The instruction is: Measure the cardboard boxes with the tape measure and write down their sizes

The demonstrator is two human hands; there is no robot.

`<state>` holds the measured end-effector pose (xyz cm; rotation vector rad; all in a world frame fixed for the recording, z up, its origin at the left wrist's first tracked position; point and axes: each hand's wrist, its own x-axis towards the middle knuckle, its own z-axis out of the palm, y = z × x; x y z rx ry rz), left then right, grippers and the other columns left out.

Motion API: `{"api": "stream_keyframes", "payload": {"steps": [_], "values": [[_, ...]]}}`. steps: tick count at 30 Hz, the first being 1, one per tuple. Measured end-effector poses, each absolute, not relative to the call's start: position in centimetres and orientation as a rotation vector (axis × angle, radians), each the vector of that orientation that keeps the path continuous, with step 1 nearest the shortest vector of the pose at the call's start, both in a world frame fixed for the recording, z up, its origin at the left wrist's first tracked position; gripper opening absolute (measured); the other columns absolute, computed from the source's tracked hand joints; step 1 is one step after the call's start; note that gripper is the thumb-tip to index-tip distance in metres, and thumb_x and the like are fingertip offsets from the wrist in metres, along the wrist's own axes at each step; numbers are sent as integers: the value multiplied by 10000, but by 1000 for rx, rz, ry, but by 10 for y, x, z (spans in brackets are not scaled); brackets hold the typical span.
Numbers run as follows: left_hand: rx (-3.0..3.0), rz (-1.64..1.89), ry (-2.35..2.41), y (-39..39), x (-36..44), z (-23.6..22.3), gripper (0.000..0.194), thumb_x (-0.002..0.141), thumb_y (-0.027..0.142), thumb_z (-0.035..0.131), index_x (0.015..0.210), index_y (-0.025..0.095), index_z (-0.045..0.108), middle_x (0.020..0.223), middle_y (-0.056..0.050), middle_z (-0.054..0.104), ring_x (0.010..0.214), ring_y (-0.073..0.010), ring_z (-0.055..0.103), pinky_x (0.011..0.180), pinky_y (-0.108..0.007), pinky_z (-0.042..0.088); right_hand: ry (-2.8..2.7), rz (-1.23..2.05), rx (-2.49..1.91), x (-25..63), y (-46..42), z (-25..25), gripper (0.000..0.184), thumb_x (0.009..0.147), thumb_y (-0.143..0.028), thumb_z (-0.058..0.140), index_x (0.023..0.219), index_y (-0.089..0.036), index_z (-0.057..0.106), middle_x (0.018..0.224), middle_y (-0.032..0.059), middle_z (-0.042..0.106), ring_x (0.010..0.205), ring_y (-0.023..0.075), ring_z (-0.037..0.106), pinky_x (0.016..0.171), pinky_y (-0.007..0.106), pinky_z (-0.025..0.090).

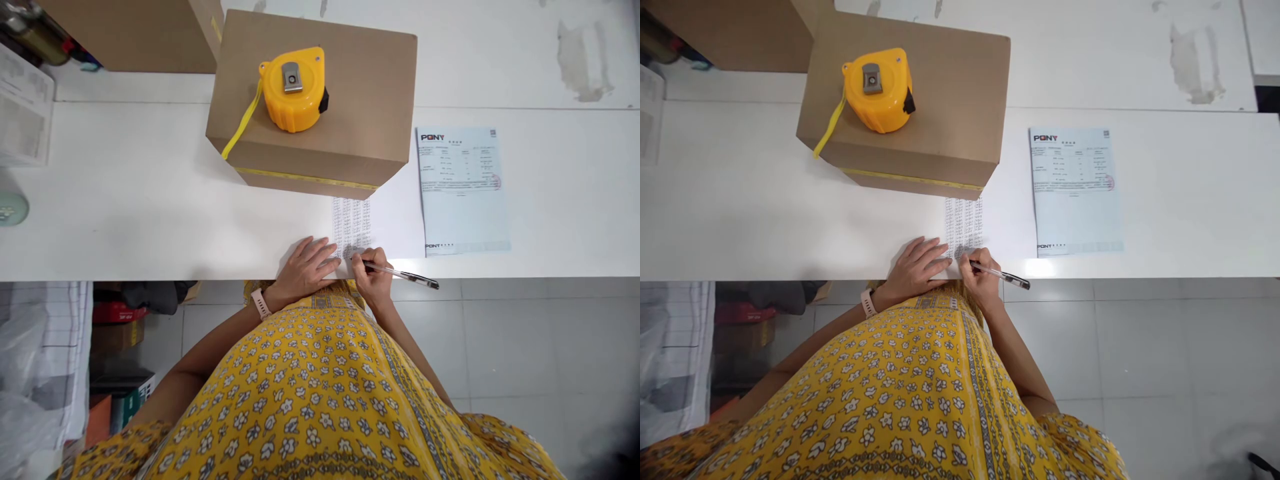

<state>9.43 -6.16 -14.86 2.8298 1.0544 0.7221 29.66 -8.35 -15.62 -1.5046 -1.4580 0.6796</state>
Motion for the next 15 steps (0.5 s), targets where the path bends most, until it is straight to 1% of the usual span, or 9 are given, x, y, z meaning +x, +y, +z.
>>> {"api": "stream_keyframes", "payload": {"steps": [3, 9, 15], "values": [[2832, 713, 1059, -62, 94, -148, 457, 1017, 577, 498, 1194, 198, 683, 1330, -98, 686, 1320, -284, 569, 1149, -503, 415, -1463, 677, -1508, 296, -83, -155, 213, 928, -254, 624, 766, -236, 487, 655, -58, 475, 540, 90, 436, 525, 273, 360], [2812, 723, 1046, -62, 93, -150, 446, 1005, 559, 540, 1197, 183, 683, 1335, -112, 681, 1327, -294, 563, 1158, -512, 399, -1445, 689, -1502, 296, -83, -153, 219, 925, -253, 627, 760, -236, 483, 651, -58, 477, 528, 89, 425, 519, 276, 352], [2800, 734, 1049, -62, 94, -150, 462, 1004, 576, 526, 1207, 192, 683, 1344, -113, 676, 1340, -288, 553, 1171, -508, 386, -1405, 716, -1493, 295, -83, -155, 223, 926, -269, 620, 761, -241, 472, 639, -61, 455, 528, 95, 410, 510, 272, 340]]}}
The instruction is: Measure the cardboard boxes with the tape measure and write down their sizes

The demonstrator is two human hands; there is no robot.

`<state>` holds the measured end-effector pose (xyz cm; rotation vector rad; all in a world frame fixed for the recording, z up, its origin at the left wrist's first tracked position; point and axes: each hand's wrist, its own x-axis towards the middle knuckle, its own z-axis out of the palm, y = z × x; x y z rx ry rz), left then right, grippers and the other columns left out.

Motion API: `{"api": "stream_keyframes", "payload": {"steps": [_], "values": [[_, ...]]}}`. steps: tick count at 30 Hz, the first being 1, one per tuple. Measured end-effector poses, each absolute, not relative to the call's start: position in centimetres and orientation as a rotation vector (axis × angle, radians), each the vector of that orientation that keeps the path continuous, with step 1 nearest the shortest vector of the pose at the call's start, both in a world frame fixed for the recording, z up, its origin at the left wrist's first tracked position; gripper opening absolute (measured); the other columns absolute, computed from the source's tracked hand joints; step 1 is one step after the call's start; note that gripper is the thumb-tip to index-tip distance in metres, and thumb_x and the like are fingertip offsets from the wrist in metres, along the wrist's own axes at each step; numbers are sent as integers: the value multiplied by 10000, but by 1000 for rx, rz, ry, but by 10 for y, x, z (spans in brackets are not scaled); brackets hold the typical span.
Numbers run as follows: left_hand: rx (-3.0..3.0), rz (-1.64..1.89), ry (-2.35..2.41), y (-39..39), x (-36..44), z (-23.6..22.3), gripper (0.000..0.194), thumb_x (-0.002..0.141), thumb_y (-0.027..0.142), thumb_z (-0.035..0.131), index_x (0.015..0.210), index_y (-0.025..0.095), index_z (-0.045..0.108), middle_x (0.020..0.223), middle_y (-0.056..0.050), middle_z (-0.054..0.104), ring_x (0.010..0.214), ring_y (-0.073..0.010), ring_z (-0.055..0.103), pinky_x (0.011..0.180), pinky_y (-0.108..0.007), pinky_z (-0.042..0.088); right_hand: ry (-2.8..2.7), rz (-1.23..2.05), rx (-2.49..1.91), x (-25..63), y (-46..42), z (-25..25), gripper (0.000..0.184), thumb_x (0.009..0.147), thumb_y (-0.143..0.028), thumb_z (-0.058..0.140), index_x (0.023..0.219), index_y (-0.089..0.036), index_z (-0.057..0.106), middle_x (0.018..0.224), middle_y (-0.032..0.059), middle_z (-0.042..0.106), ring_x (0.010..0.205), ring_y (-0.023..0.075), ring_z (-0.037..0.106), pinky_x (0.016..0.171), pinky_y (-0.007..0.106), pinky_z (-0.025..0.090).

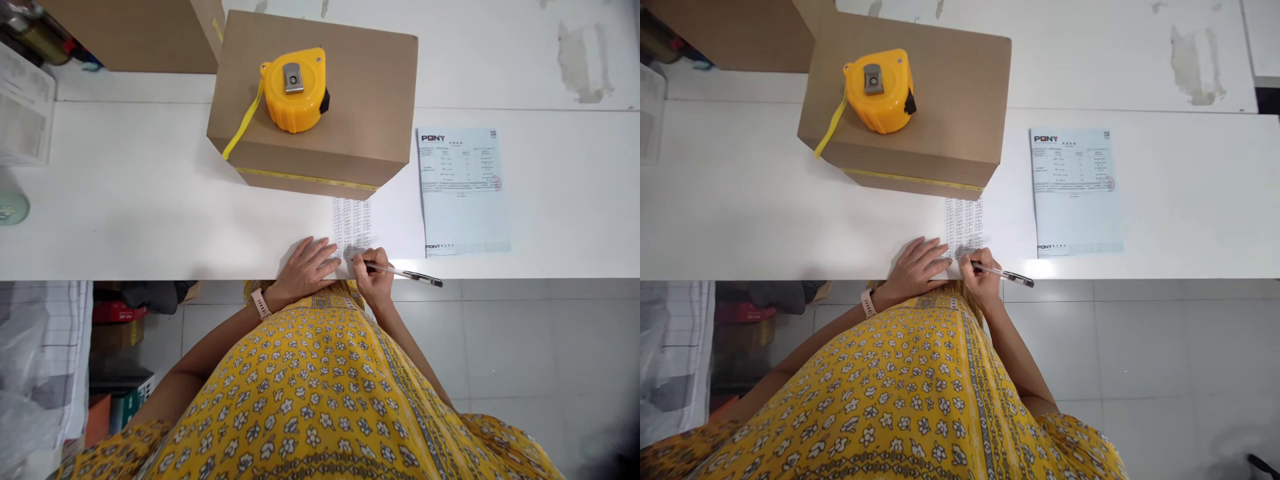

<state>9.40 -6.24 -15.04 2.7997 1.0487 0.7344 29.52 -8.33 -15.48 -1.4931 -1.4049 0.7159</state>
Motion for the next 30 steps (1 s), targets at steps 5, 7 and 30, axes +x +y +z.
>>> {"api": "stream_keyframes", "payload": {"steps": [5, 7, 30], "values": [[2828, 709, 1056, -62, 94, -148, 444, 1008, 562, 530, 1185, 186, 688, 1328, -104, 686, 1315, -297, 569, 1147, -516, 420, -1402, 730, -1509, 295, -83, -153, 226, 915, -264, 627, 760, -241, 464, 638, -60, 470, 533, 96, 414, 525, 279, 346], [2834, 699, 1059, -62, 94, -148, 447, 1015, 565, 511, 1186, 191, 687, 1330, -99, 686, 1318, -293, 567, 1147, -515, 422, -1377, 766, -1479, 295, -81, -151, 237, 918, -263, 617, 756, -243, 446, 624, -67, 457, 526, 95, 400, 519, 276, 339], [2795, 678, 1062, -63, 93, -151, 456, 1006, 582, 515, 1201, 206, 684, 1346, -102, 679, 1340, -291, 556, 1164, -519, 403, -1409, 792, -1507, 298, -77, -150, 247, 938, -280, 598, 763, -248, 427, 609, -74, 435, 521, 98, 396, 518, 278, 339]]}}
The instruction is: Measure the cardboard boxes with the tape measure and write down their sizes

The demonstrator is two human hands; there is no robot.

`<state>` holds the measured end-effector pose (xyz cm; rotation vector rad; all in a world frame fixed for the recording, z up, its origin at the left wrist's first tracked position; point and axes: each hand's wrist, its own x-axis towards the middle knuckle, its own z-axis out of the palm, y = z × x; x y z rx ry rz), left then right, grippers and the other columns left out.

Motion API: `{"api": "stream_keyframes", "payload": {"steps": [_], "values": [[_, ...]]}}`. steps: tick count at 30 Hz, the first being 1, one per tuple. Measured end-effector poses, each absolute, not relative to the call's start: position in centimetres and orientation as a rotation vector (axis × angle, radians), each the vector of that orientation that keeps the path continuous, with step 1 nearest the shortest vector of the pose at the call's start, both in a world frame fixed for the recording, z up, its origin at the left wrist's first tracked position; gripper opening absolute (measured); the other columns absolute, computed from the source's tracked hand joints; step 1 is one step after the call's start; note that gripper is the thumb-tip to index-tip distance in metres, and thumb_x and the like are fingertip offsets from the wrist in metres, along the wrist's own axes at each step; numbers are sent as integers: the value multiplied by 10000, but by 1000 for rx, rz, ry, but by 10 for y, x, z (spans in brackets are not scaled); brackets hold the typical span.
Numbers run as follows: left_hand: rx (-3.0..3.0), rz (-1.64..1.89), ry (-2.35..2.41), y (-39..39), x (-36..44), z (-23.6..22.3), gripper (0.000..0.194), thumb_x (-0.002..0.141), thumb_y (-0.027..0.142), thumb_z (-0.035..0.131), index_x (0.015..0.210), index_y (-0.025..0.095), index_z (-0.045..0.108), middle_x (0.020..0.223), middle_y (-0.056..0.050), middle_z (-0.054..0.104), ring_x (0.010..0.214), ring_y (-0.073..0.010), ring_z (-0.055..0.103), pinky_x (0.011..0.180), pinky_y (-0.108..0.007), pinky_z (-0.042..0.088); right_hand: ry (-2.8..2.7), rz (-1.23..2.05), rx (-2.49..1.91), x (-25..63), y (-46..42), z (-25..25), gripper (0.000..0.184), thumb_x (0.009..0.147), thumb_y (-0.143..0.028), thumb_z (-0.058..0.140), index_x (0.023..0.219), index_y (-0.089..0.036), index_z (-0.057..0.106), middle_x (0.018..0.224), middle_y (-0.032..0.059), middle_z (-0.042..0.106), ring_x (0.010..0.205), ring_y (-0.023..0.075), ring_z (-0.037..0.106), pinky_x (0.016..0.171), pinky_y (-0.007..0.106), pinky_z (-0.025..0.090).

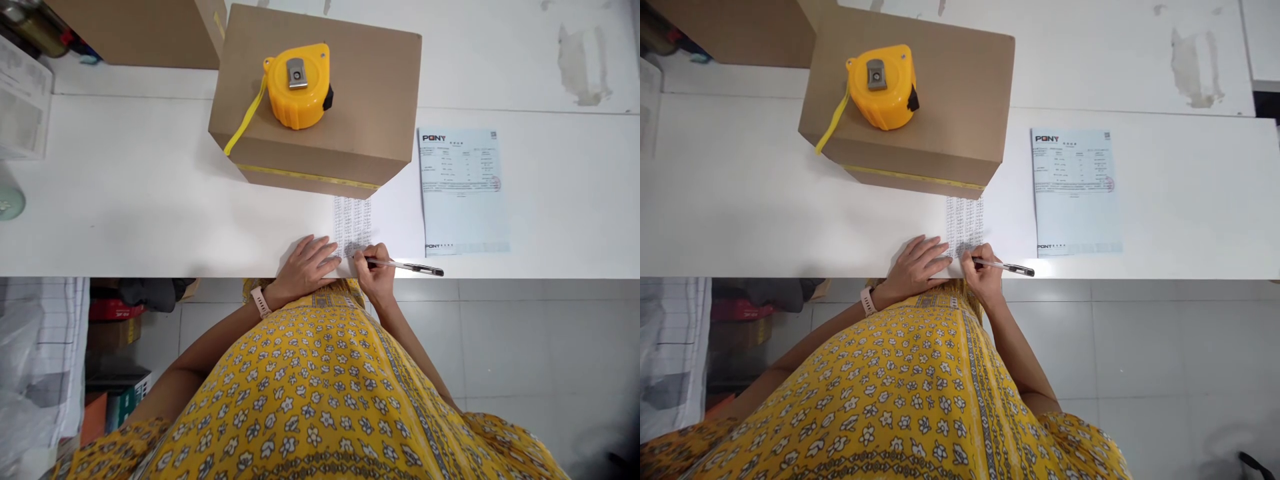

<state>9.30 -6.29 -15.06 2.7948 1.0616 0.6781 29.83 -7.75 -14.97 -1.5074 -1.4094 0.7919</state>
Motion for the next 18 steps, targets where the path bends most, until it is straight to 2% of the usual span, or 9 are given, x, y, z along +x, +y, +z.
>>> {"api": "stream_keyframes", "payload": {"steps": [18], "values": [[2817, 698, 1066, -63, 93, -150, 454, 1012, 583, 505, 1180, 203, 688, 1334, -93, 685, 1323, -285, 570, 1153, -510, 422, -1389, 839, -1455, 299, -79, -151, 269, 927, -265, 620, 757, -249, 412, 592, -85, 421, 507, 91, 367, 513, 274, 315]]}}
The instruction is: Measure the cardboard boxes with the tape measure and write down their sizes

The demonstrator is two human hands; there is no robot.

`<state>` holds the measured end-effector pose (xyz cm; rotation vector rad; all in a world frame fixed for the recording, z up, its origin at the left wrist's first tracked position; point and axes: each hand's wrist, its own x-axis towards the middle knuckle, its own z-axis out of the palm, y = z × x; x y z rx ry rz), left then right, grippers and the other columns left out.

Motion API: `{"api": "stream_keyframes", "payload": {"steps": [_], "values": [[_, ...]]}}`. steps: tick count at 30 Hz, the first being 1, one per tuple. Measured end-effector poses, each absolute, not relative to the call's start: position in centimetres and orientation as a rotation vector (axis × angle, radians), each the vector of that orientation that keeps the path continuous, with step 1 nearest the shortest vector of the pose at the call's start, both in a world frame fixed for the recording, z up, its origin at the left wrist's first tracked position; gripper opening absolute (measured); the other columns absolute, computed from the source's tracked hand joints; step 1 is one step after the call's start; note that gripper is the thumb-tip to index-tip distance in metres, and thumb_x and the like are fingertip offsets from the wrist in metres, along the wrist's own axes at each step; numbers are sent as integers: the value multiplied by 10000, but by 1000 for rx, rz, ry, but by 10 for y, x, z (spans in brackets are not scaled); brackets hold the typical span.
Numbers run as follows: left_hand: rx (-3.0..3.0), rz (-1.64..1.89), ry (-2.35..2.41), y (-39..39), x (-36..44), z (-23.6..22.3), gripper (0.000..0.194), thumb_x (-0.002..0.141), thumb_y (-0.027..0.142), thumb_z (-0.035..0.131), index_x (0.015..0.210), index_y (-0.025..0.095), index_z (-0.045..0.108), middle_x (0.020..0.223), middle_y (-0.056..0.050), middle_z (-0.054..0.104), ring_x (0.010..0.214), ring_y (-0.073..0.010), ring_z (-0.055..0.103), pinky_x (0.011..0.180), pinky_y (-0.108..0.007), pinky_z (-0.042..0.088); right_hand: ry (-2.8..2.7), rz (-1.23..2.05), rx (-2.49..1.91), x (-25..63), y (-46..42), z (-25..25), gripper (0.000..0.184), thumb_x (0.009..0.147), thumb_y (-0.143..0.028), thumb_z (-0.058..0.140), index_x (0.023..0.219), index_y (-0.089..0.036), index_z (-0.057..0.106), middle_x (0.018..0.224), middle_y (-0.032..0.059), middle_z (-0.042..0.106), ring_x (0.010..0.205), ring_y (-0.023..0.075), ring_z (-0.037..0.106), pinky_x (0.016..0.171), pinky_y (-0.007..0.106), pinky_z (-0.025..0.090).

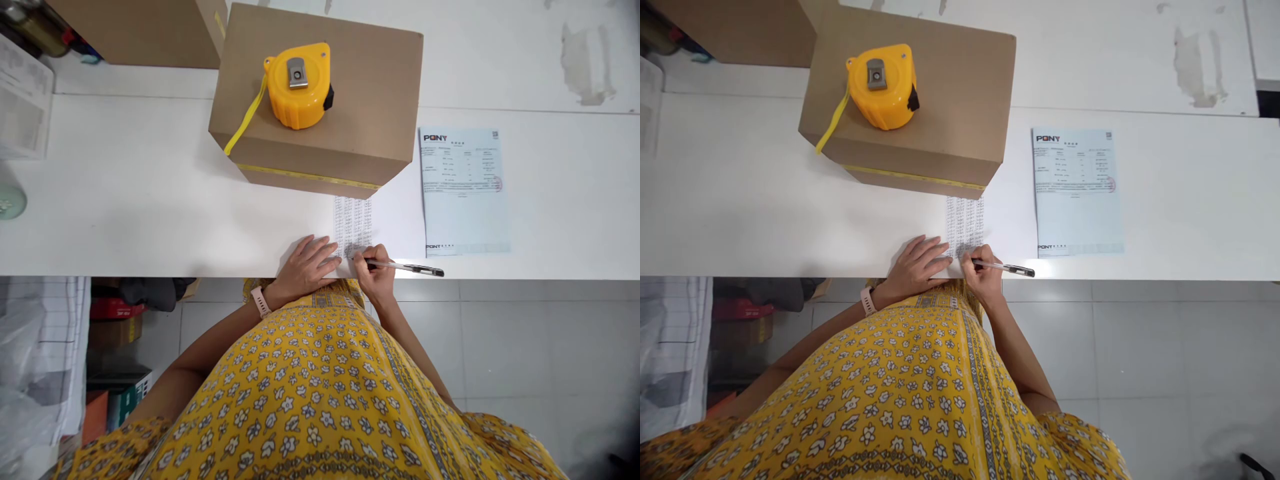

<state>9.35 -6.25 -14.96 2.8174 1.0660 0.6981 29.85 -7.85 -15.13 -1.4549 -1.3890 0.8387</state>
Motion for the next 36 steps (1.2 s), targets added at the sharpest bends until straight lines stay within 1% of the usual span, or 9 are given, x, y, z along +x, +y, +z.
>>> {"api": "stream_keyframes", "payload": {"steps": [8, 14, 21, 25, 30, 36], "values": [[2823, 657, 1088, -63, 94, -150, 458, 1016, 594, 489, 1188, 222, 693, 1352, -74, 681, 1337, -276, 564, 1159, -504, 424, -1384, 808, -1468, 300, -79, -154, 251, 930, -270, 617, 766, -247, 429, 603, -78, 441, 518, 96, 384, 516, 275, 324], [2780, 690, 1058, -63, 94, -150, 455, 998, 573, 540, 1208, 196, 685, 1352, -110, 672, 1349, -292, 550, 1170, -514, 396, -1394, 794, -1472, 299, -79, -153, 263, 937, -267, 614, 764, -245, 417, 599, -80, 424, 513, 90, 369, 507, 268, 311], [2781, 642, 1069, -63, 93, -150, 456, 1013, 584, 501, 1221, 218, 678, 1372, -94, 668, 1365, -286, 542, 1176, -511, 391, -1388, 807, -1474, 300, -80, -155, 266, 940, -288, 621, 770, -246, 420, 615, -79, 427, 517, 91, 370, 508, 269, 312], [2792, 684, 1062, -63, 93, -149, 448, 1005, 578, 524, 1199, 206, 681, 1351, -99, 679, 1341, -291, 561, 1162, -507, 406, -1374, 826, -1458, 299, -80, -152, 270, 941, -282, 612, 767, -250, 408, 605, -79, 423, 518, 96, 375, 514, 274, 316], [2760, 664, 1062, -63, 93, -149, 446, 998, 579, 536, 1216, 214, 672, 1364, -101, 672, 1361, -288, 545, 1175, -510, 389, -1391, 793, -1479, 300, -80, -151, 257, 940, -270, 615, 775, -247, 420, 614, -77, 447, 518, 93, 384, 512, 271, 312], [2756, 694, 1050, -63, 93, -149, 442, 998, 568, 545, 1213, 204, 671, 1353, -109, 675, 1354, -295, 551, 1169, -516, 391, -1396, 797, -1485, 301, -80, -153, 263, 947, -283, 605, 771, -247, 412, 611, -79, 438, 522, 94, 386, 520, 272, 320]]}}
